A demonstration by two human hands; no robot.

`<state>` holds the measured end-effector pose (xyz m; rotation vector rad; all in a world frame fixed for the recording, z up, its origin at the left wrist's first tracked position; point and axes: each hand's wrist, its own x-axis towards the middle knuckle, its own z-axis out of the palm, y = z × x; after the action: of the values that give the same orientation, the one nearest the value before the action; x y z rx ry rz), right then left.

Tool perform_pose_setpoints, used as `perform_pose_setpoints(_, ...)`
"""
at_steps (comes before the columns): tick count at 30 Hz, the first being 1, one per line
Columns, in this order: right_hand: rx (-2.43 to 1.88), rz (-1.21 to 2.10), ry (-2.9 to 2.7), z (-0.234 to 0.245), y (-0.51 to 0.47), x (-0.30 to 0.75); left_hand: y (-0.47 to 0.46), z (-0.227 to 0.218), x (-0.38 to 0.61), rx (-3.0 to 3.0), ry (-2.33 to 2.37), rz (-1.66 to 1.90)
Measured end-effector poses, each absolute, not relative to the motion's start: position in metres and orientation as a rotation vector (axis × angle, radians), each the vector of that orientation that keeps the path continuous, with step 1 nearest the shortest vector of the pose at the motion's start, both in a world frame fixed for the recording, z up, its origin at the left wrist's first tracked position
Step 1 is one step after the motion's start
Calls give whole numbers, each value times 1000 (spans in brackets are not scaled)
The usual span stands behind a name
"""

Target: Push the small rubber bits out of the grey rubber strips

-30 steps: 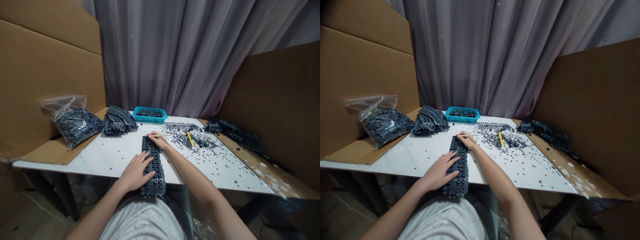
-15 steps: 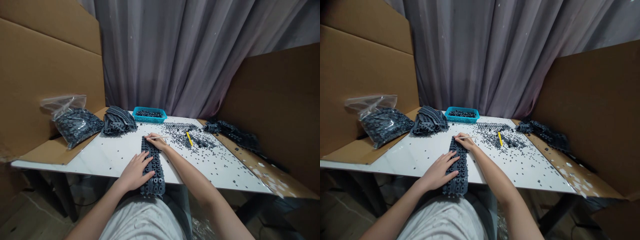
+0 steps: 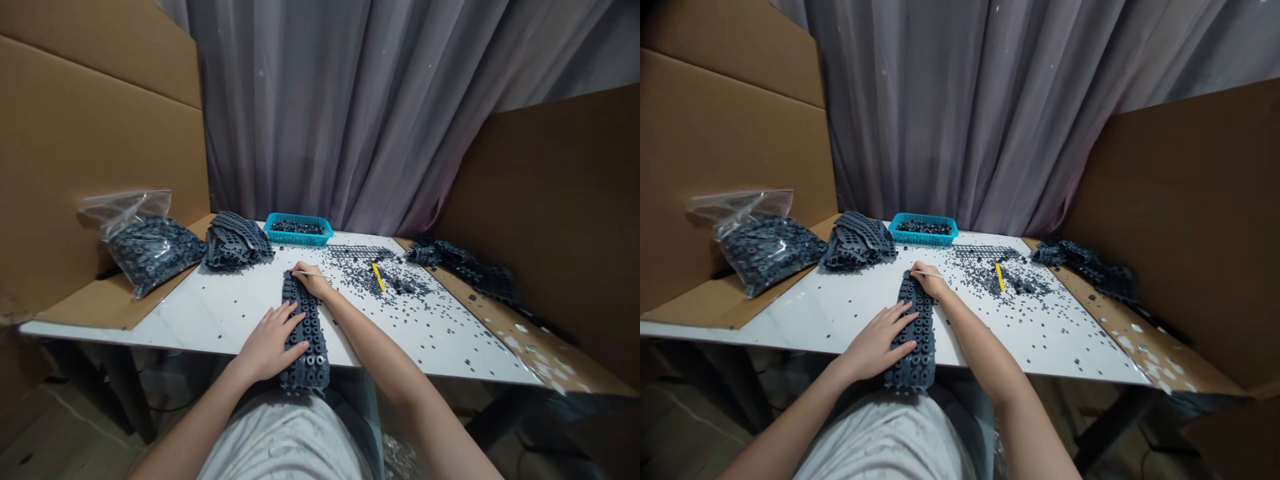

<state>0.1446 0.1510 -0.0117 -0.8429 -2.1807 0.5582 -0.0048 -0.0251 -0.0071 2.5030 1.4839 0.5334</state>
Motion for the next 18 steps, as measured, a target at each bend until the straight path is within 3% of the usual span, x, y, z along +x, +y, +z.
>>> perform_pose_setpoints(8, -1007, 584, -1973, -16, 156, 145, -25, -6, -4, 2507, 1487, 512)
perform_pose_setpoints(18, -725, 968, -1956, -20, 151, 148, -25, -6, -4, 2504, 1486, 511)
